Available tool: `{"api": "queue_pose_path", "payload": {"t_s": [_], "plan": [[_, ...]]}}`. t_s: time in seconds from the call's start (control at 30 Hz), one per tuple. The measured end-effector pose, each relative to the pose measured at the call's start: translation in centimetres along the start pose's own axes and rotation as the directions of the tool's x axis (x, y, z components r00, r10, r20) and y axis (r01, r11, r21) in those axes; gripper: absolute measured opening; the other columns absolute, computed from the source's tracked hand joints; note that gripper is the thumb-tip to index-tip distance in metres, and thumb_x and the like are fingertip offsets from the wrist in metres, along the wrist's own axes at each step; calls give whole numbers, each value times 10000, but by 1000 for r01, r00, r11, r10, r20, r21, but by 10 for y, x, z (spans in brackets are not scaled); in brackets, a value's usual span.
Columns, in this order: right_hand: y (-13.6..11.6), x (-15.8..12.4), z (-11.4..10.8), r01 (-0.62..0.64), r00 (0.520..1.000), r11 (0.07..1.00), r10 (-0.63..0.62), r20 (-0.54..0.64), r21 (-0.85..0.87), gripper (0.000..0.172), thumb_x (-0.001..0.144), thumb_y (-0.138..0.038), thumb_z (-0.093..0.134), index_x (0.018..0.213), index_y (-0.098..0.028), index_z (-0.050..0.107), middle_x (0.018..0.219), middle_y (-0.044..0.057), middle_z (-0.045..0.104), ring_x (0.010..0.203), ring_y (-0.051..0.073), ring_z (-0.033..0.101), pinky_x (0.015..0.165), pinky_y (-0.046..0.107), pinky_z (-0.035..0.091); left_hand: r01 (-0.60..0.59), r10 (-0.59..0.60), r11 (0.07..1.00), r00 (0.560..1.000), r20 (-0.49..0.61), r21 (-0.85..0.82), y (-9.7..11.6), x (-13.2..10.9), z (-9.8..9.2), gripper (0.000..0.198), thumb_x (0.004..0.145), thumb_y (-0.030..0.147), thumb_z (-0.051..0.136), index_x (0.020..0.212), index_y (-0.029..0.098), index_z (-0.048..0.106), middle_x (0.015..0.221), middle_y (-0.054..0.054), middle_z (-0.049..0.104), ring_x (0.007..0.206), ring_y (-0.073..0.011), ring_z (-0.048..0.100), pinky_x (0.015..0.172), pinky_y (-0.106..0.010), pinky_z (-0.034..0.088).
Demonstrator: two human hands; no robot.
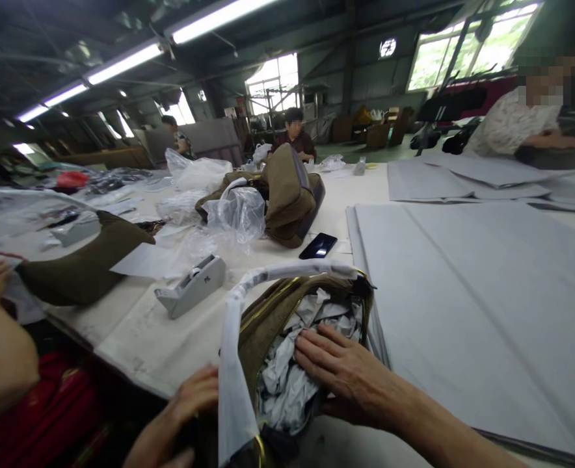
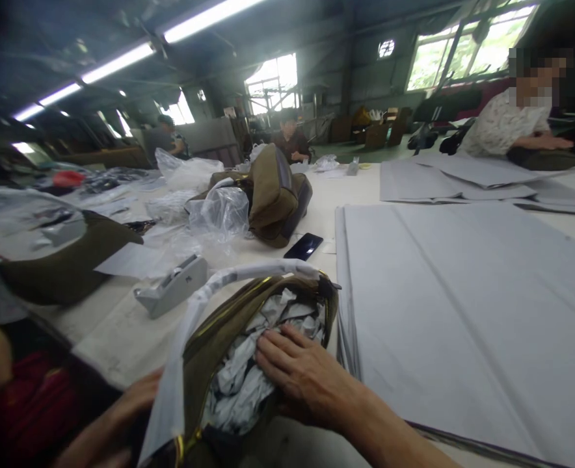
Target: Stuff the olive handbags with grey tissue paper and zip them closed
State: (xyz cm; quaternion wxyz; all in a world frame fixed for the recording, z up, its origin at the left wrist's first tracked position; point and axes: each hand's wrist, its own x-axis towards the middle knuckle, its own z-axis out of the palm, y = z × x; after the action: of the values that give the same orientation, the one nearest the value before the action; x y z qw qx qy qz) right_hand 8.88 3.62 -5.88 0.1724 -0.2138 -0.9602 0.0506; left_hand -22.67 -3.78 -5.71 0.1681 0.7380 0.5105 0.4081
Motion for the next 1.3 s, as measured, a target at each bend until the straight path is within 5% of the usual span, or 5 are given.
{"api": "queue_pose_path", "payload": {"t_s": [0.13, 0.33, 0.8, 0.97, 1.3], "plan": [[-30, -39, 32, -168, 920, 984, 133, -370, -64, 655, 874, -349, 551, 1441, -163, 281, 1472, 117, 339, 1384, 283, 235, 1117, 488, 263, 41, -44, 999, 978, 202, 19, -28, 93, 1, 489, 901, 450, 423, 1312, 200, 512, 1344, -88, 524, 1256, -269, 472, 1049, -422, 380], [-71, -33, 101, -694, 219, 358, 931, -291, 625, 595, 966, -200, 208, 1478, -178, -93, 1523, 197, 126, 1342, 305, 309, 943, 511, 471, -84, 150, 985, 850, 505, -151, -25, 181, 84, 597, 891, 592, 359, 1350, 225, 460, 1421, -73, 419, 1317, -260, 367, 1089, -451, 276], [-29, -29, -10, -418, 721, 374, 691, 53, 828, 685, 741, -126, 493, 1406, -206, 346, 1398, 56, 453, 1236, 240, 461, 1025, 359, 391, -275, 213, 933, 941, 261, 231, 15, 63, 61, 408, 924, 248, 421, 1331, 264, 429, 1444, -83, 380, 1359, -250, 315, 1118, -491, 285], [-28, -21, -4, -461, 705, 484, 708, -24, 744, 820, 725, -110, 466, 1473, -185, 140, 1491, 84, 306, 1356, 237, 304, 1092, 391, 310, -763, 689, 647, 586, 426, 4, 9, 112, 59, 280, 902, 373, 464, 1031, 165, 599, 1122, -130, 641, 1240, -272, 473, 1125, -520, 267], [-33, -14, -13, -792, 489, 456, 872, -25, 406, 104, 793, -227, 458, 841, -200, 547, 740, 33, 589, 648, 181, 555, 590, 286, 410, -883, 670, 466, 307, 676, -61, 17, 131, 28, 317, 823, 82, 531, 1100, 215, 610, 1259, -68, 594, 1287, -255, 418, 1109, -477, 294]]}}
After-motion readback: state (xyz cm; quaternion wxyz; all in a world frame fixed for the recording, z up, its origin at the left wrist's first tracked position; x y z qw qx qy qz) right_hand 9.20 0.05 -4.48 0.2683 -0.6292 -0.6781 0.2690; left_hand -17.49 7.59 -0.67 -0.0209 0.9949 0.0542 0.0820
